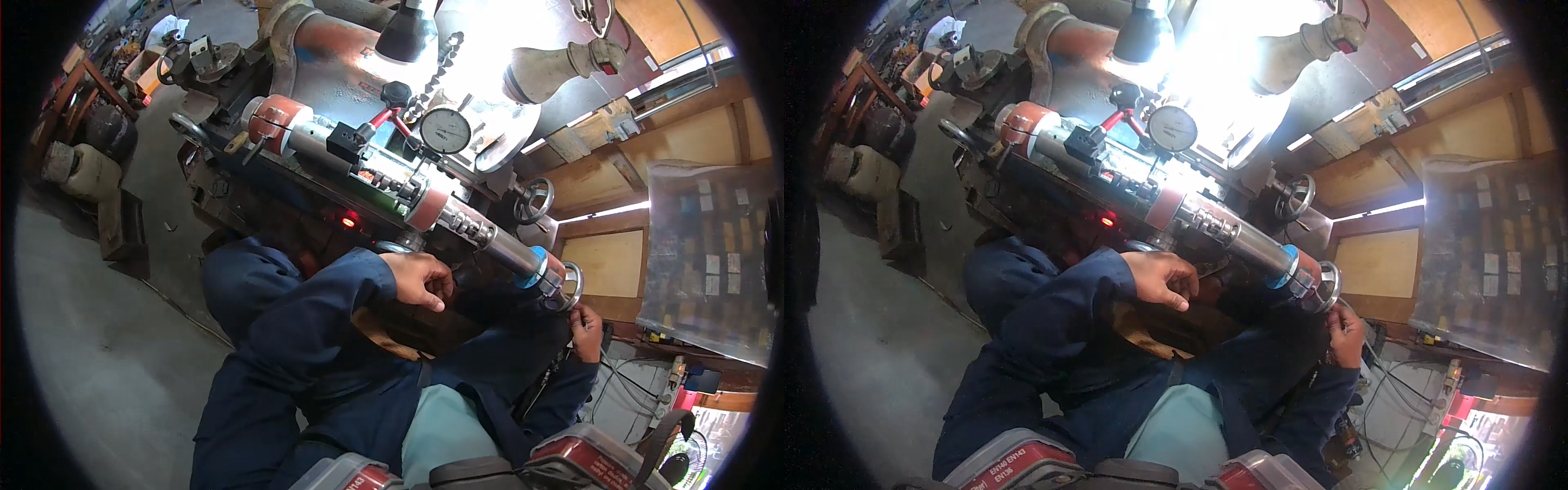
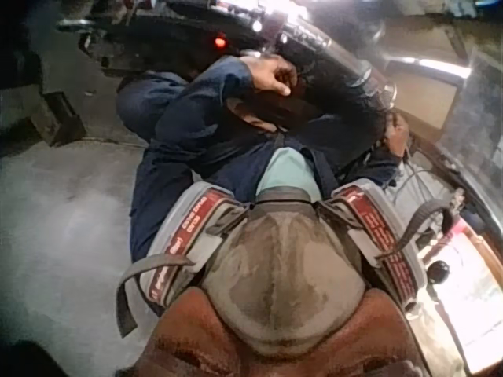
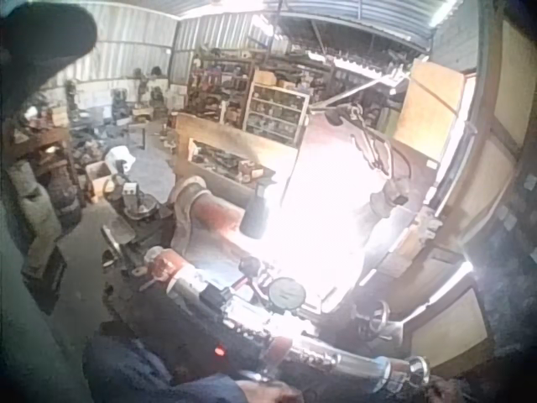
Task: The person uses a grinding machine to service a camshaft, turning various handwheels to position the component and using a digital caliper to measure the resulting dimensions.
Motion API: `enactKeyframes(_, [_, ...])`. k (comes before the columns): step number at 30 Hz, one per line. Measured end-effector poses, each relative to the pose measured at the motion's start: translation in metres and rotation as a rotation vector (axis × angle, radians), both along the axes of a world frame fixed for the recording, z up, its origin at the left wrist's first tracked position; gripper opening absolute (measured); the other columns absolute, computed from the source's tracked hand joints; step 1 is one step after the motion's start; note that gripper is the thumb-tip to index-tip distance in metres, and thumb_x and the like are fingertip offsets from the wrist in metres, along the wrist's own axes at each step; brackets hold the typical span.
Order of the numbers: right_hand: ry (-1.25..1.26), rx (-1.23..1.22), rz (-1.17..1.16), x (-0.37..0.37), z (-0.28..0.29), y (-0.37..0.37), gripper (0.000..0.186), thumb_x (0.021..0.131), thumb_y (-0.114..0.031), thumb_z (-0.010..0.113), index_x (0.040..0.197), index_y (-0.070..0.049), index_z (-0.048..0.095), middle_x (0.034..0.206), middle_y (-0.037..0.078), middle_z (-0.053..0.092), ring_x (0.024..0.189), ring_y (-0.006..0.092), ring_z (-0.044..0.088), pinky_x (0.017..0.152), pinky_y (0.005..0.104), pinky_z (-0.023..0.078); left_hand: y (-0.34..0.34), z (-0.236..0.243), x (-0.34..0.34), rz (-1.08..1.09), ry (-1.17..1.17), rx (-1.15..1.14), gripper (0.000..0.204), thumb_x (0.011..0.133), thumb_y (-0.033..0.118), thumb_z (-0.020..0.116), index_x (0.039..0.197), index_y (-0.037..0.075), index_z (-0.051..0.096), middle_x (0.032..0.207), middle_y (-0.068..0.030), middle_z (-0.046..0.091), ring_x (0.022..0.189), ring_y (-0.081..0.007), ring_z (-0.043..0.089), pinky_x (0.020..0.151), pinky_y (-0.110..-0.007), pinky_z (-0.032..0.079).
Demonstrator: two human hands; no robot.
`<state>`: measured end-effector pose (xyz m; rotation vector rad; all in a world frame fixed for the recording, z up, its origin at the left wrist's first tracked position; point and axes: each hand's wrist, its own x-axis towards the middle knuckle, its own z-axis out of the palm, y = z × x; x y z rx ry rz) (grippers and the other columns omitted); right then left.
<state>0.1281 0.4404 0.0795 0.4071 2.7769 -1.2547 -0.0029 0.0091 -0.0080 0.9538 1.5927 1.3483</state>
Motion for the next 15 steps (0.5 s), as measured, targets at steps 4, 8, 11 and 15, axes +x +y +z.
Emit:
enactKeyframes(4, [0.145, -0.018, -0.008, -0.013, -0.005, 0.009, 0.023, 0.100, -0.015, 0.056, 0.109, 0.005, 0.066, 0.092, 0.003, 0.067, 0.083, 0.0091, 0.058, 0.076, 0.0251, 0.047, 0.000, 0.000, 0.001, 0.002, -0.005, -0.003, 0.037, 0.086, 0.022, 0.073, 0.112, -0.001, 0.062, 0.099, -0.0111, 0.069, 0.093, -0.0208, 0.065, 0.084, -0.034, 0.051])
enactKeyframes(8, [0.213, -0.010, -0.122, -0.030, -0.004, -0.001, 0.024, 0.102, -0.013, 0.052, 0.109, 0.005, 0.066, 0.096, 0.004, 0.067, 0.086, 0.0097, 0.059, 0.080, 0.0254, 0.048, -0.001, 0.000, 0.001, -0.003, -0.003, -0.005, 0.036, 0.086, 0.021, 0.074, 0.113, 0.000, 0.062, 0.099, -0.0106, 0.068, 0.093, -0.0208, 0.065, 0.084, -0.034, 0.051])
enactKeyframes(11, [0.249, -0.068, -0.130, -0.043, -0.009, 0.001, 0.024, 0.103, -0.014, 0.052, 0.108, 0.004, 0.066, 0.097, 0.004, 0.068, 0.088, 0.0101, 0.059, 0.081, 0.0259, 0.048, -0.001, 0.000, 0.001, -0.015, -0.026, -0.004, 0.036, 0.086, 0.021, 0.074, 0.113, 0.000, 0.062, 0.099, -0.0110, 0.068, 0.093, -0.0211, 0.065, 0.085, -0.034, 0.051])
enactKeyframes(15, [0.250, -0.046, -0.092, -0.055, -0.017, 0.011, 0.026, 0.103, -0.018, 0.051, 0.108, 0.003, 0.067, 0.096, 0.003, 0.068, 0.089, 0.0104, 0.059, 0.082, 0.0265, 0.048, -0.001, 0.003, 0.000, -0.028, -0.012, -0.028, 0.037, 0.087, 0.021, 0.073, 0.114, -0.001, 0.061, 0.101, -0.0124, 0.069, 0.095, -0.0222, 0.065, 0.086, -0.035, 0.051])
